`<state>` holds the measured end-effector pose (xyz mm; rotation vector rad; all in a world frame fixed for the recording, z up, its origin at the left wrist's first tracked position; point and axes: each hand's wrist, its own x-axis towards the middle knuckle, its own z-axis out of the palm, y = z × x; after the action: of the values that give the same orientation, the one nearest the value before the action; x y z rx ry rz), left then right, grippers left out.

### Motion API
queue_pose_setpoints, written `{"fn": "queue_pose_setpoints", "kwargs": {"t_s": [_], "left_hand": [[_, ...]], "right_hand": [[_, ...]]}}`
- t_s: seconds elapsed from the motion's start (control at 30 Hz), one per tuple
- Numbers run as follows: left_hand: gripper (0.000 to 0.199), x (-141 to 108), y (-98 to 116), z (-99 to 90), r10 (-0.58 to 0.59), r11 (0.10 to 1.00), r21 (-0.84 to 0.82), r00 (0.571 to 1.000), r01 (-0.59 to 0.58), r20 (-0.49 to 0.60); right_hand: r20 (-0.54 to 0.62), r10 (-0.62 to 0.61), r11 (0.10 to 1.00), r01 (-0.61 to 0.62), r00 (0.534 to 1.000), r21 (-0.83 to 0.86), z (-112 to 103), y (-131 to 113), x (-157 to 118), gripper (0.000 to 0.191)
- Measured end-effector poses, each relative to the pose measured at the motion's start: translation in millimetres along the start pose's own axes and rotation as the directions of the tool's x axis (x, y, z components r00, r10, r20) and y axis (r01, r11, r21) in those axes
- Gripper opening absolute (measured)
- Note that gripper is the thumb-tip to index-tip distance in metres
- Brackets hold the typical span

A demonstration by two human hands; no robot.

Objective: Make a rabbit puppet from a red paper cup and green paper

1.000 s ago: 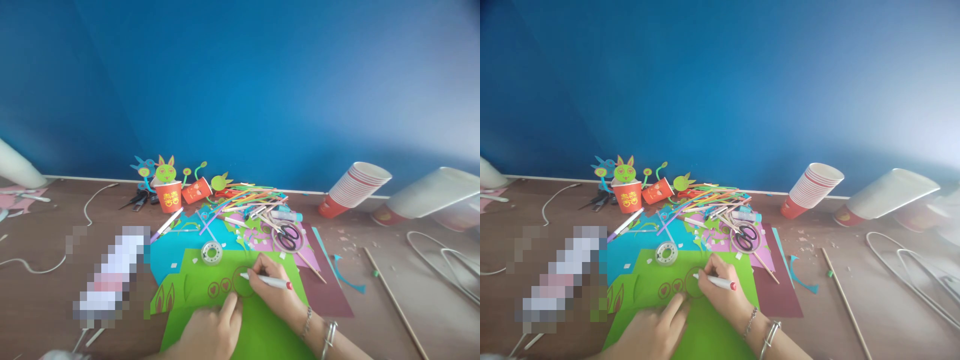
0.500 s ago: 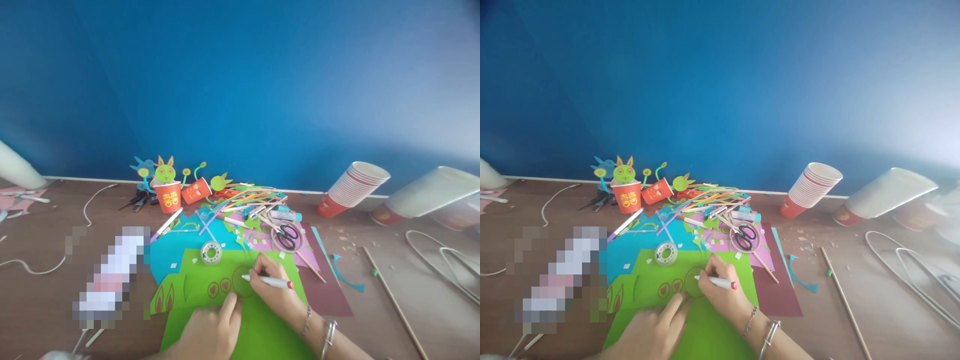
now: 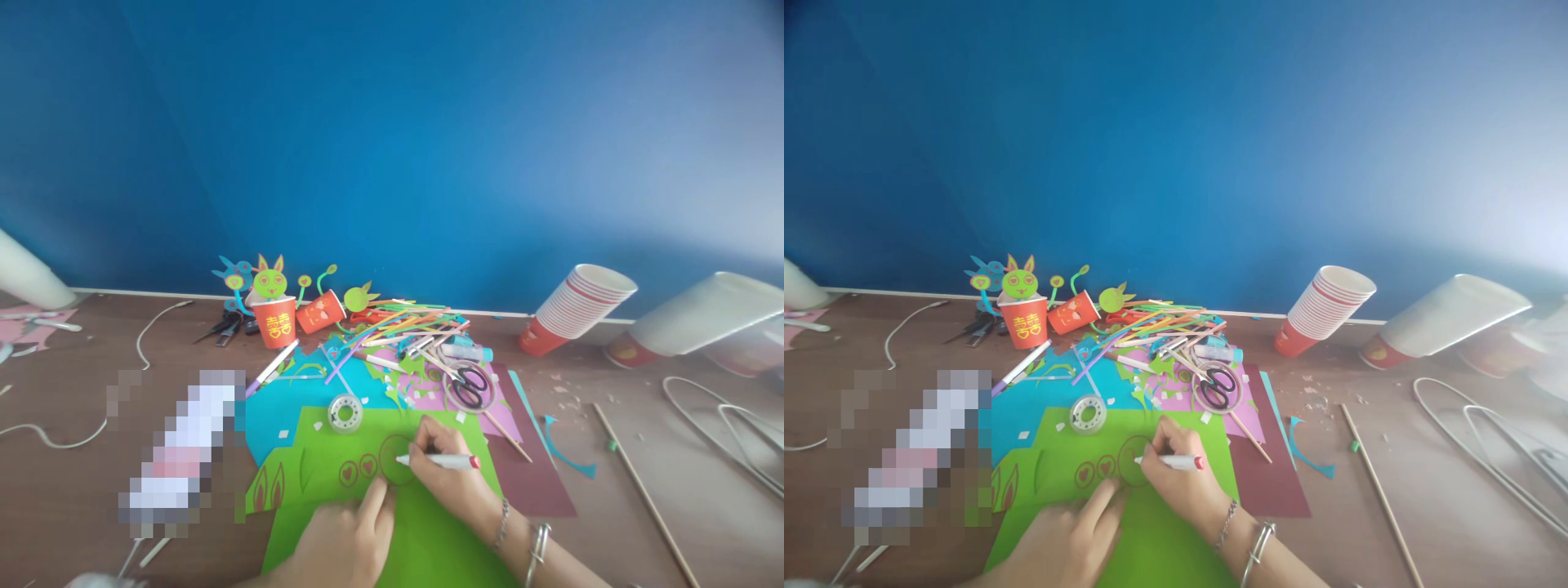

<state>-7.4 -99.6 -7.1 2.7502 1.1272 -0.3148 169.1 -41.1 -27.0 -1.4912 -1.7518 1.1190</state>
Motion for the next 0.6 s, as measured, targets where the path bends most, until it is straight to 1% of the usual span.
{"fn": "queue_pose_setpoints", "kwargs": {"t_s": [0.13,0.27,0.4,0.6], "left_hand": [[0.032,-0.3,0.4,0.3,-0.008,1.0,-0.012,1.0,0.008,-0.019],[0.033,0.2,-0.1,-2.3,-0.007,1.0,-0.012,1.0,0.007,0.006],[0.035,0.4,0.0,-4.4,-0.001,1.0,0.026,1.0,0.0,0.023],[0.035,0.1,0.5,-1.2,0.002,1.0,-0.001,1.0,-0.002,-0.013]], "right_hand": [[0.01,0.007,1.0,-0.007,1.0,0.001,-0.1,-1.0,-0.5,0.022],[0.016,0.004,1.0,-0.005,1.0,0.016,0.6,-0.4,-0.2,0.023],[0.023,0.013,1.0,-0.014,1.0,0.016,1.5,0.8,0.4,0.022],[0.017,0.015,0.999,-0.014,1.0,-0.033,2.2,-1.5,0.6,0.021]]}}
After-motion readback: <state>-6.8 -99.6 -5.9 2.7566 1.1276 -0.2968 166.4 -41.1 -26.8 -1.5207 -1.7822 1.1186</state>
